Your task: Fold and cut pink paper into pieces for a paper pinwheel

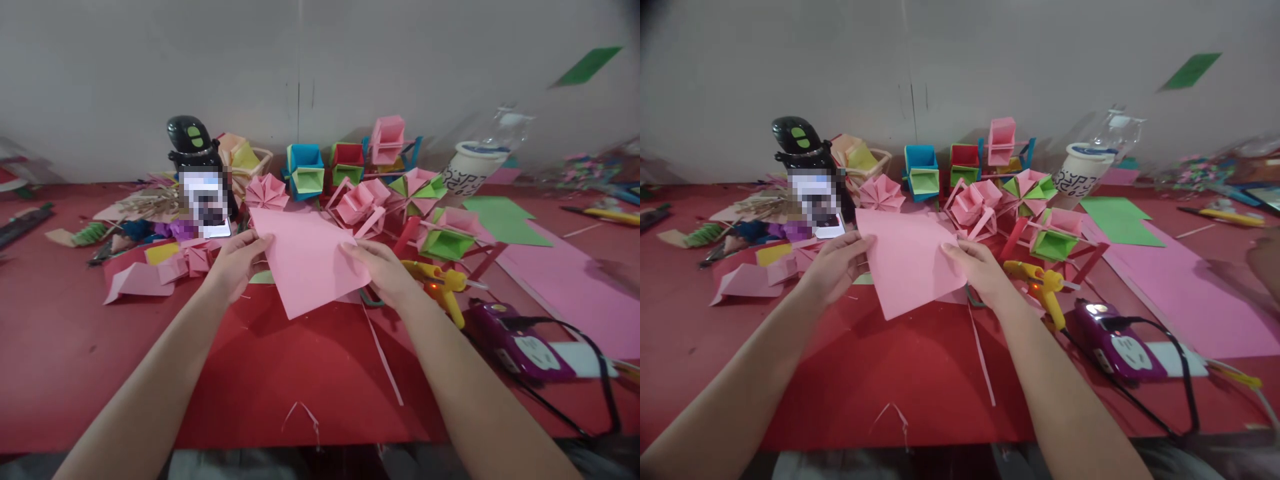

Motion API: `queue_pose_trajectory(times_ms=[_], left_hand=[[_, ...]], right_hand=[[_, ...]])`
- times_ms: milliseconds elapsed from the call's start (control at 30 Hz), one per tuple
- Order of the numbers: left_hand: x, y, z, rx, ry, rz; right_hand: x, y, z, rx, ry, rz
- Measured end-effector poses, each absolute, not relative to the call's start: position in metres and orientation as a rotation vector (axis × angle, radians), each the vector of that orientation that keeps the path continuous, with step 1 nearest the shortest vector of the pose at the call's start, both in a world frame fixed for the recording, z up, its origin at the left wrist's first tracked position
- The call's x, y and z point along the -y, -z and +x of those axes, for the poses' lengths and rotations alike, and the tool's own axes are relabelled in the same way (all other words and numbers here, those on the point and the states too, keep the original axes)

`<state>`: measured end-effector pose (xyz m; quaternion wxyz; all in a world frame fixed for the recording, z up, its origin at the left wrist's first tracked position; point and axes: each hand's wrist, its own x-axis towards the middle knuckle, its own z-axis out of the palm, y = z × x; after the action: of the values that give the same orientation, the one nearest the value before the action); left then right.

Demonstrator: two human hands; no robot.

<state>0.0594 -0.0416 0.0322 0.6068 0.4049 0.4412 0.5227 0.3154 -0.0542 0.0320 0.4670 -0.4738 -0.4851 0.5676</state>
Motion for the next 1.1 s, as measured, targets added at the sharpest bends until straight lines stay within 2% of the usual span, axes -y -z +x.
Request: queue_pose_trajectory(times_ms=[133, 333, 567, 700, 933, 1100], left_hand=[[0.04, -0.029, 0.058, -1.045, -1.225, 0.987], [0.042, -0.029, 0.065, -1.075, -1.338, 1.018], [0.057, -0.033, 0.08, -0.982, -1.435, 1.111], [0.059, -0.03, 0.085, -0.878, -1.391, 1.117], [0.043, -0.034, 0.061, -1.098, -1.381, 0.992], [0.034, -0.039, 0.032, -1.196, -1.158, 1.098]], right_hand=[[0.051, -0.025, 0.316, 1.251, -1.372, -1.188], [0.053, -0.032, 0.309, 1.445, -0.953, -1.109], [0.077, -0.027, 0.286, 1.752, -1.171, -1.048], [0.086, -0.031, 0.271, 1.739, -1.091, -1.072], [0.077, -0.03, 0.269, 1.147, -1.401, -0.873], [0.067, -0.03, 0.278, 0.804, -1.644, -0.873]])
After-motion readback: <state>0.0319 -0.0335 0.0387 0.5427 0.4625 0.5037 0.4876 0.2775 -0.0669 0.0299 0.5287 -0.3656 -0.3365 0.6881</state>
